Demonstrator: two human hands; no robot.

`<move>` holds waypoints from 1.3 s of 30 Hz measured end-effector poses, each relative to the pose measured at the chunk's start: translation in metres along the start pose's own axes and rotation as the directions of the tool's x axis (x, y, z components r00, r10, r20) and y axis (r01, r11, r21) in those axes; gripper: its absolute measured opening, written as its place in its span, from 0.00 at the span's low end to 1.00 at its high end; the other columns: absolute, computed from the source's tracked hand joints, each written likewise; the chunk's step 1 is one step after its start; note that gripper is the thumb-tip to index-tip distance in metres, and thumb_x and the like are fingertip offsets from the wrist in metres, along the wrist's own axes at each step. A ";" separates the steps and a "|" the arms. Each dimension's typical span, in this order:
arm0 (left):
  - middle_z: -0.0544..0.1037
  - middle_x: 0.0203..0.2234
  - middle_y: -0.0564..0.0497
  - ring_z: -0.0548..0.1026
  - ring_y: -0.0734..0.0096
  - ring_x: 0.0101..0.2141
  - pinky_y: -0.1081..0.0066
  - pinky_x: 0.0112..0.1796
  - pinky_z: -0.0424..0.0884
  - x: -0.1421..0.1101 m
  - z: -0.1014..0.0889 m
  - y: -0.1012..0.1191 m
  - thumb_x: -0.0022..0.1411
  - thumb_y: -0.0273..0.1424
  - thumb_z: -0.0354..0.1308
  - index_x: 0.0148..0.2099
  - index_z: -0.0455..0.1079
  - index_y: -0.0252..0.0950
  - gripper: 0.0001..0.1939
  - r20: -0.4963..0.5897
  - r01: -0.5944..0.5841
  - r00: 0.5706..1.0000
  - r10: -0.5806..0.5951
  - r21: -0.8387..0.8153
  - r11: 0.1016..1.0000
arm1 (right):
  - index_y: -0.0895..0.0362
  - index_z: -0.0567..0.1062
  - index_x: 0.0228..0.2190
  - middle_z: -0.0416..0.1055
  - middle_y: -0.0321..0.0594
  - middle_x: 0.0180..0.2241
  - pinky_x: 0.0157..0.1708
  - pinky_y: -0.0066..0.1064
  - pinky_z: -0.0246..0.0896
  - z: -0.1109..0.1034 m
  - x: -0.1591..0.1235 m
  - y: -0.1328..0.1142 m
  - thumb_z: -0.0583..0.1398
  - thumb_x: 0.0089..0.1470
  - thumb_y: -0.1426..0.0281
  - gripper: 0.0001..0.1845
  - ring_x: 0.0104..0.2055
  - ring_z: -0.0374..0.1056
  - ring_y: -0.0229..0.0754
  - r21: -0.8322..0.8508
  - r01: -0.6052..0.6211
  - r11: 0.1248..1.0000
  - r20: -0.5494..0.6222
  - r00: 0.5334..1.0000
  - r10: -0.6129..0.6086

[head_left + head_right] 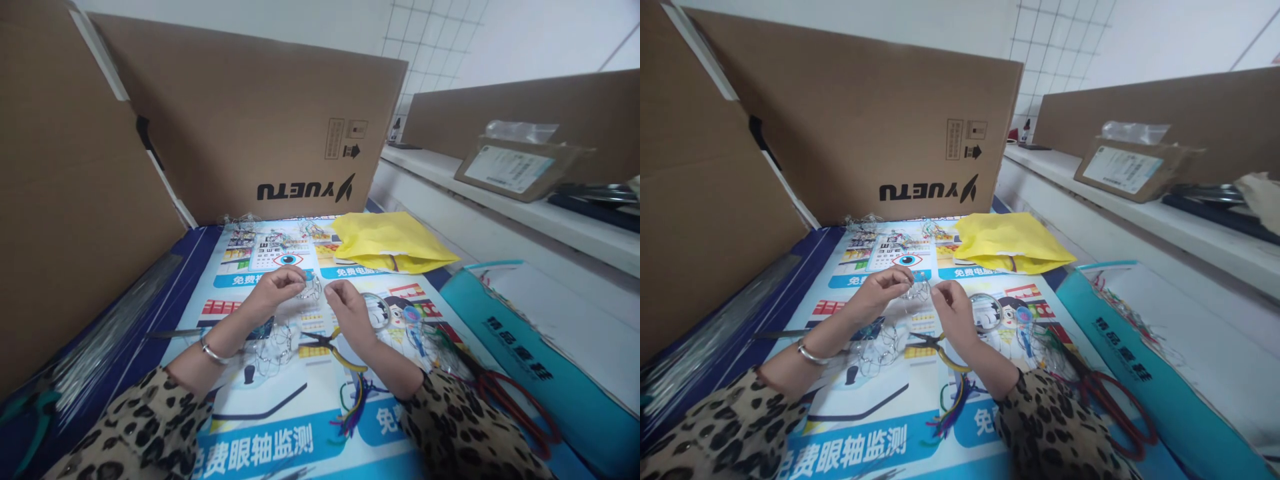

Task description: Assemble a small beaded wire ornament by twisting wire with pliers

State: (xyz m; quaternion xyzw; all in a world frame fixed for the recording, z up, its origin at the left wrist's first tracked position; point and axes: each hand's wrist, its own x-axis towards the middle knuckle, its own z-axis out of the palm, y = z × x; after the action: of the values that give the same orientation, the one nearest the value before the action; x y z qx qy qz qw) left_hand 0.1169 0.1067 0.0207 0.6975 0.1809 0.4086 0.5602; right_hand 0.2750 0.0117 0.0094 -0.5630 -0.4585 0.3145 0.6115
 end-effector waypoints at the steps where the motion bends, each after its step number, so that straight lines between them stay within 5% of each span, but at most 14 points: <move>1: 0.70 0.33 0.49 0.68 0.70 0.38 0.70 0.42 0.62 0.000 0.000 0.000 0.54 0.29 0.60 0.29 0.69 0.33 0.05 0.001 -0.005 1.000 0.005 0.002 1.000 | 0.54 0.69 0.28 0.65 0.33 0.25 0.30 0.31 0.56 0.000 0.000 -0.001 0.59 0.48 0.59 0.11 0.29 0.60 0.37 0.024 -0.037 0.999 0.014 0.999 0.037; 17: 0.70 0.33 0.48 0.68 0.69 0.38 0.68 0.42 0.64 0.000 0.002 0.004 0.54 0.29 0.60 0.29 0.70 0.34 0.05 0.052 -0.024 0.998 0.020 0.060 0.998 | 0.57 0.70 0.33 0.71 0.36 0.26 0.24 0.27 0.52 0.003 -0.004 -0.007 0.65 0.41 0.66 0.16 0.23 0.62 0.33 0.419 -0.392 0.819 0.161 0.920 0.358; 39: 0.71 0.34 0.48 0.69 0.69 0.38 0.68 0.42 0.64 0.000 0.001 0.002 0.54 0.30 0.60 0.29 0.70 0.34 0.05 0.072 -0.012 0.997 0.007 0.073 0.997 | 0.57 0.73 0.31 0.72 0.35 0.26 0.24 0.27 0.54 0.003 -0.004 -0.005 0.68 0.36 0.68 0.16 0.24 0.62 0.33 0.530 -0.452 0.718 0.201 0.889 0.411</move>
State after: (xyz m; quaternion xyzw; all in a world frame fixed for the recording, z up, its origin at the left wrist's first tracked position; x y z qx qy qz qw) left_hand 0.1169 0.1051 0.0228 0.7328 0.1722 0.3791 0.5382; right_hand 0.2705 0.0084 0.0137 -0.4371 -0.2217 0.5881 0.6434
